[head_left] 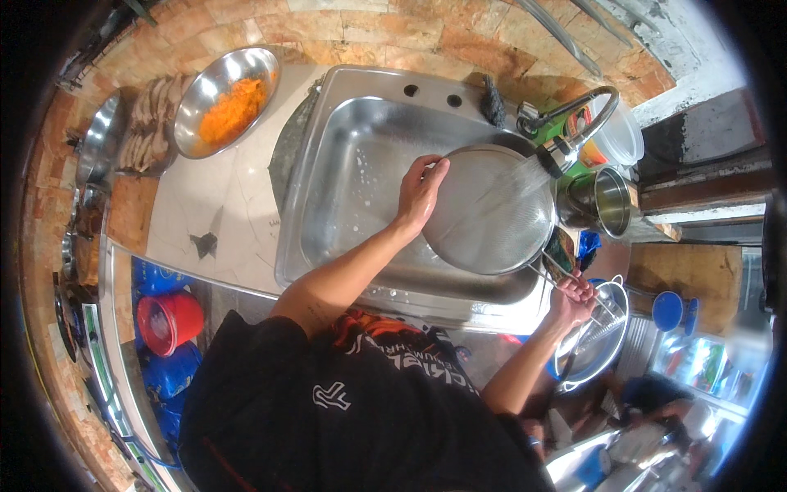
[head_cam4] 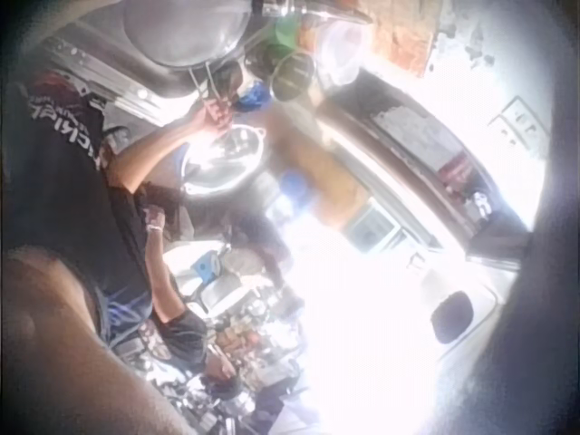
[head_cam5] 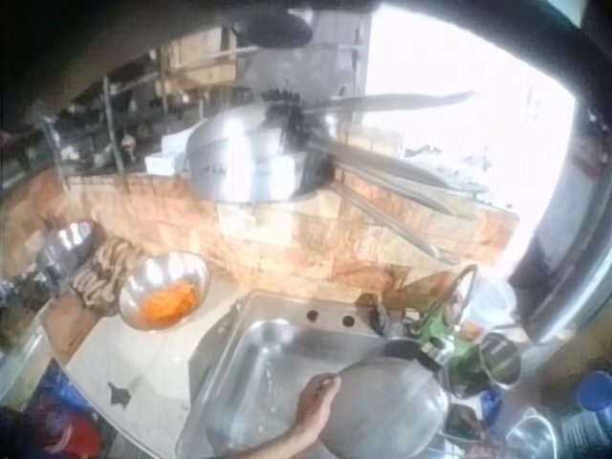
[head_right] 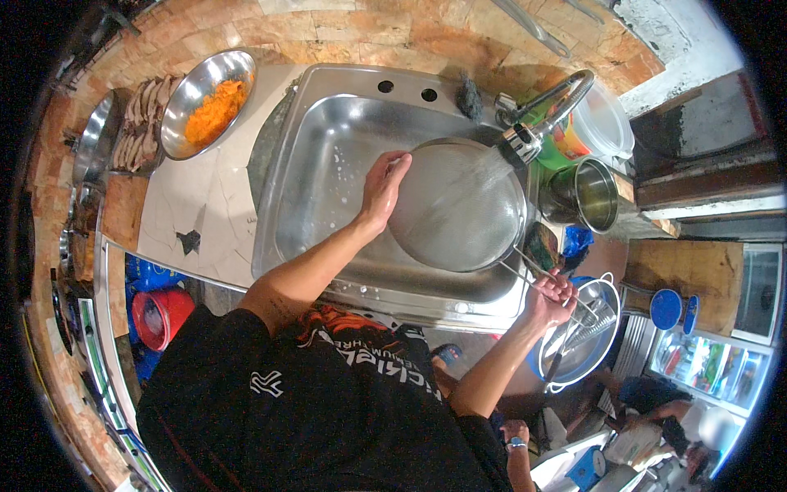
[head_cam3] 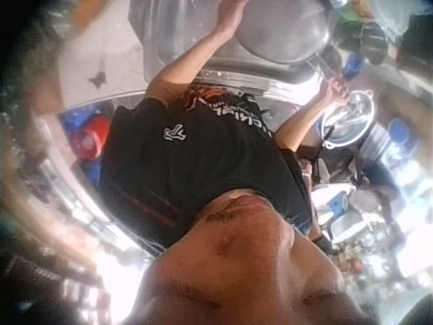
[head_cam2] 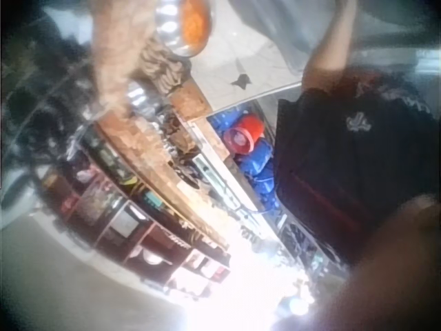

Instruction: The person washes a metal strainer in a sink using a sponge and running water, then rinses it thoroughly. They also wipe the sink area and handle a bowl of shredded carrots.

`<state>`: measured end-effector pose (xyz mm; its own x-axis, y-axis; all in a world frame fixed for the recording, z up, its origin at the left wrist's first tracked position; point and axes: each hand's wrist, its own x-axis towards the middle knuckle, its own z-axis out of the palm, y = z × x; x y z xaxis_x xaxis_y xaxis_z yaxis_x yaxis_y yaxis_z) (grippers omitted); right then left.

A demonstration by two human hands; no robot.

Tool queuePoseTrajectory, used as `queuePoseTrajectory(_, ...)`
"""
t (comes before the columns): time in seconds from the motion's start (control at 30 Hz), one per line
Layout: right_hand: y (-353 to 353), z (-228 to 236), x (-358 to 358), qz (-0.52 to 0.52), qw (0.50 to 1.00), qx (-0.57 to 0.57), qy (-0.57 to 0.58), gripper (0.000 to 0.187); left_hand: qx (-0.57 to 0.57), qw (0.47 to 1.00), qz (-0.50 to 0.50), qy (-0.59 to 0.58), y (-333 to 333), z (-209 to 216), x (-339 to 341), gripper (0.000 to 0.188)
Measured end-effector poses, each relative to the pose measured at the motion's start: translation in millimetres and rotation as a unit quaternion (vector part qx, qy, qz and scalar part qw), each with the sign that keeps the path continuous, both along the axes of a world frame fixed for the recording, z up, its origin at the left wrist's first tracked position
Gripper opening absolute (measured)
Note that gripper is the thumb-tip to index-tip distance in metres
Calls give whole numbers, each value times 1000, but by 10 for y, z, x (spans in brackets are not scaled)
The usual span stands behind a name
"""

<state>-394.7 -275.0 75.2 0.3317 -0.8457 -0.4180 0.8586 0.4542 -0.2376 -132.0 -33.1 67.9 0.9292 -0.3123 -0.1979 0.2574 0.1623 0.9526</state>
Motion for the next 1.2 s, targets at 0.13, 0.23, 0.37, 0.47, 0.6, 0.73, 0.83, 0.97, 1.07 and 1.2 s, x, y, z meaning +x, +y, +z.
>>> queuePoseTrajectory(0.13,-67,-57,-74,-11,1000,14,2,27,-6,1000,-15,8,-45,39,-11,38)
queuePoseTrajectory(0.23,-92,-89,-111,-12,1000,9,-6,29,1,1000,-5,-23,-89,51,-22,39)
queuePoseTrajectory(0.37,-84,-86,-148,3,999,9,-36,33,7,998,-6,-56,-120,10,-23,42)
queuePoseTrajectory(0.47,-104,-90,-155,-26,999,29,-11,36,9,998,-8,-60,-163,-70,-16,44)
queuePoseTrajectory(0.6,-112,-101,-196,-27,999,29,-10,37,22,998,-21,-57,-172,-25,-36,44)
queuePoseTrajectory(0.73,-159,-151,-224,-47,998,28,10,37,24,998,-31,-47,-193,-15,-43,42)
queuePoseTrajectory(0.83,-188,-167,-259,-38,999,34,15,37,2,998,-44,-35,-191,-15,-41,41)
queuePoseTrajectory(0.97,-218,-263,-420,10,1000,-14,6,36,-37,996,-60,-53,-182,-1,-85,44)
queuePoseTrajectory(1.07,-42,-88,-314,42,996,-78,7,36,-62,997,-18,-32,-173,-209,-60,48)
queuePoseTrajectory(1.2,325,104,-194,116,958,-219,-144,36,-118,928,-51,348,37,-163,14,47)
